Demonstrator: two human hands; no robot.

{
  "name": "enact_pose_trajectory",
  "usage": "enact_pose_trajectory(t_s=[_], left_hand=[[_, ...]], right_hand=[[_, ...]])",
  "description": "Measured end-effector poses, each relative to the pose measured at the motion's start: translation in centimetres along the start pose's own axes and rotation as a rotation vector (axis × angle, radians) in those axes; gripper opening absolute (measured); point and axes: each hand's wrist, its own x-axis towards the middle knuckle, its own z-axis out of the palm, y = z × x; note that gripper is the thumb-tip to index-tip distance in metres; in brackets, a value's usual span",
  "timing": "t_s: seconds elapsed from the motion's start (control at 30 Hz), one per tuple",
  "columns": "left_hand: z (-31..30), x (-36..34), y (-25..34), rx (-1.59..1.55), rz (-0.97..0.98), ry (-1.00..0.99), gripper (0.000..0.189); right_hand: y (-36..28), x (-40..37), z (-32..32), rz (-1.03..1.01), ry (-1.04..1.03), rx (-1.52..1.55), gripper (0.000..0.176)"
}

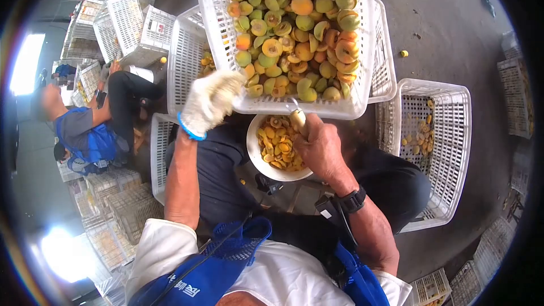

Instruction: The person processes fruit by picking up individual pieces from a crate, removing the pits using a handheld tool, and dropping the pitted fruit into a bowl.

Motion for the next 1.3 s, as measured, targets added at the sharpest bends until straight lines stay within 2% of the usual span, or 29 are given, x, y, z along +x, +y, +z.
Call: enact_pose_trajectory(t_s=[0.07,0.13,0.17,0.2,0.27,0.33,0.37,0.47,0.6,0.73,0.8,0.83,0.87,0.93,1.0,1.07,1.1,1.13,1.2,1.3], left_hand=[[-1.7,0.4,-2.0,0.289,-0.044,0.254,0.032],[-4.2,1.5,-1.5,0.860,-0.038,0.367,0.044],[-4.7,2.2,-0.9,1.127,-0.215,0.397,0.050],[-5.7,2.9,-1.6,1.240,0.020,0.468,0.047],[-4.1,3.8,-0.1,0.939,0.032,0.492,0.045],[-1.0,5.2,1.4,0.714,0.022,0.343,0.041],[0.9,6.2,0.2,0.761,0.065,0.268,0.037],[5.6,9.6,-2.4,0.939,-0.011,0.017,0.040],[7.4,11.6,-3.8,1.024,-0.036,-0.031,0.037],[8.5,9.9,-4.5,1.103,-0.036,-0.040,0.037],[9.3,9.1,-4.4,1.021,0.025,-0.040,0.036],[9.8,8.6,-4.4,0.874,-0.016,0.048,0.039],[9.9,8.3,-3.7,0.871,-0.012,0.046,0.039],[9.7,7.5,-2.3,0.280,-0.275,0.165,0.042],[9.7,6.3,-1.3,0.277,-0.275,0.172,0.037],[9.3,4.8,1.7,-0.153,-0.505,0.038,0.034],[9.4,4.0,2.2,-0.293,-0.496,0.023,0.029],[9.7,3.3,2.1,-0.302,-0.501,0.017,0.029],[10.4,2.3,1.5,-0.223,-0.208,0.022,0.023],[10.9,1.3,0.6,-0.403,-0.245,0.007,0.024]], right_hand=[[-0.1,-0.1,-0.3,0.040,0.058,-0.006,0.024],[0.1,-0.3,-0.3,0.048,0.079,-0.010,0.024],[0.2,-0.4,-0.2,0.057,0.094,-0.012,0.024],[0.2,-0.4,-0.3,0.058,0.098,-0.011,0.024],[0.2,-0.3,-0.2,0.093,0.134,-0.013,0.024],[0.3,-0.2,0.0,0.057,0.143,0.015,0.024],[0.4,0.0,0.0,0.024,0.158,0.043,0.024],[0.5,0.3,0.5,0.022,0.186,0.038,0.024],[0.2,0.2,0.0,0.031,0.197,0.085,0.024],[0.1,0.5,-0.1,0.070,0.174,0.106,0.024],[0.1,0.7,0.0,0.043,0.184,0.088,0.024],[0.2,0.8,-0.1,0.048,0.186,0.089,0.024],[0.2,1.0,-0.2,0.058,0.232,0.171,0.023],[0.3,1.5,-0.5,0.071,0.287,0.254,0.022],[0.9,2.4,-0.6,0.029,0.390,0.435,0.020],[1.0,3.0,-0.8,0.001,0.381,0.437,0.020],[0.9,3.2,-0.9,-0.007,0.368,0.507,0.021],[0.9,3.2,-1.0,-0.011,0.357,0.576,0.021],[0.5,3.2,-1.3,-0.004,0.323,0.550,0.023],[0.1,3.2,-1.0,0.009,0.286,0.600,0.023]])
